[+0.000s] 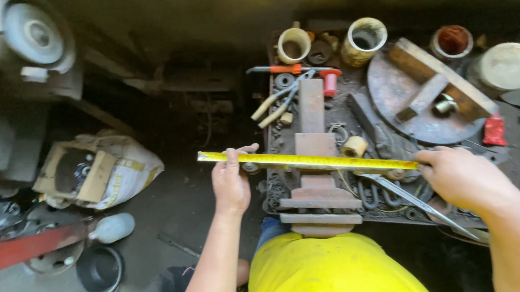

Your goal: The person uses a wire brush to clean a metal rod clamped in a vise, removing rust and debris. They then use a tape measure to measure the length of the cleaned rod.

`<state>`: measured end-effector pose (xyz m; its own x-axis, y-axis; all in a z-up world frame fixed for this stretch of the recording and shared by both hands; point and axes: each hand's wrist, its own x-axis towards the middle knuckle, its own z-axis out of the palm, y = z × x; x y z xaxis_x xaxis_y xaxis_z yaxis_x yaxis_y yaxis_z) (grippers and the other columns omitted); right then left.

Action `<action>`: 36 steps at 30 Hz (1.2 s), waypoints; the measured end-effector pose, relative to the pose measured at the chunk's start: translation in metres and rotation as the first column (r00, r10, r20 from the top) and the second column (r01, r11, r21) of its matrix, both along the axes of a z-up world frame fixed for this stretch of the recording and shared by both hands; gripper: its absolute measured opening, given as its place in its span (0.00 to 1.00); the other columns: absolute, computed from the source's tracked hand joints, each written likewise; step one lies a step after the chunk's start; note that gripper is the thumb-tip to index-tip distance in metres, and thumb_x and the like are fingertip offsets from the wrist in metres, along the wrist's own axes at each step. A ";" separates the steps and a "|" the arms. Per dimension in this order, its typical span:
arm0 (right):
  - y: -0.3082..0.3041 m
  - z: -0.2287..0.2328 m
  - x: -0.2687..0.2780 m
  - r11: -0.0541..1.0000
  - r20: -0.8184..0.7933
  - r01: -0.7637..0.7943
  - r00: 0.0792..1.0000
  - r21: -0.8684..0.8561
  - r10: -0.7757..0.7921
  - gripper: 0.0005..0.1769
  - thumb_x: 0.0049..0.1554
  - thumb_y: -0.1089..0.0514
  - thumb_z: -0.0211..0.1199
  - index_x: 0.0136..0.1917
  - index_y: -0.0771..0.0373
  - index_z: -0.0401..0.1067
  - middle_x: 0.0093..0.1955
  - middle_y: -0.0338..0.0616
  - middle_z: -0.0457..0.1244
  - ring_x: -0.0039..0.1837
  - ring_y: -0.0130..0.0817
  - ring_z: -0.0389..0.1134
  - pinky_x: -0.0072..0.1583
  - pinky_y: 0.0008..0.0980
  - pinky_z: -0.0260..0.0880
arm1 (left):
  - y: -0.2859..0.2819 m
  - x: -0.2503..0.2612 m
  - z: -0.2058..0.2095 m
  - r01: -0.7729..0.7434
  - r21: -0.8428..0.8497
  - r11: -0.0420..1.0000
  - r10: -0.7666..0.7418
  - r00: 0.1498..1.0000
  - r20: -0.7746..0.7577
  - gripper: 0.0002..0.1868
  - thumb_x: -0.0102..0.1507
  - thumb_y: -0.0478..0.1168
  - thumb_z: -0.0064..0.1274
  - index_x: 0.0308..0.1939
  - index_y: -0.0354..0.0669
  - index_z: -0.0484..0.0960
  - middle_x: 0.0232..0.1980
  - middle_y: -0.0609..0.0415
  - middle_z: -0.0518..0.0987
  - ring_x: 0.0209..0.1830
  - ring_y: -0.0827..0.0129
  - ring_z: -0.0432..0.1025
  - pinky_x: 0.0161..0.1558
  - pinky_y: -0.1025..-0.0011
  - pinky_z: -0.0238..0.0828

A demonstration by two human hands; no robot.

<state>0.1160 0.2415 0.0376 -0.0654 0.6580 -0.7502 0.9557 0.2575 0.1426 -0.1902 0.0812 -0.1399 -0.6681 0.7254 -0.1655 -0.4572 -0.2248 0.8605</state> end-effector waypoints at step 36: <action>0.005 -0.052 0.036 0.989 0.023 -0.056 0.998 0.136 0.054 0.20 0.64 0.47 0.48 0.65 0.41 0.73 0.64 0.39 0.69 0.66 0.42 0.70 0.64 0.45 0.73 | -0.007 -0.002 0.006 0.105 0.060 0.993 -0.105 0.994 -0.006 0.19 0.71 0.52 0.47 0.39 0.42 0.84 0.51 0.41 0.84 0.60 0.47 0.77 0.67 0.53 0.71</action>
<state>0.1518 0.2466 -0.0147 -0.0911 0.7498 -0.6553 0.9374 0.2866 0.1977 -0.1917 0.0744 -0.1335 -0.5879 0.8003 -0.1177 -0.4790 -0.2272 0.8479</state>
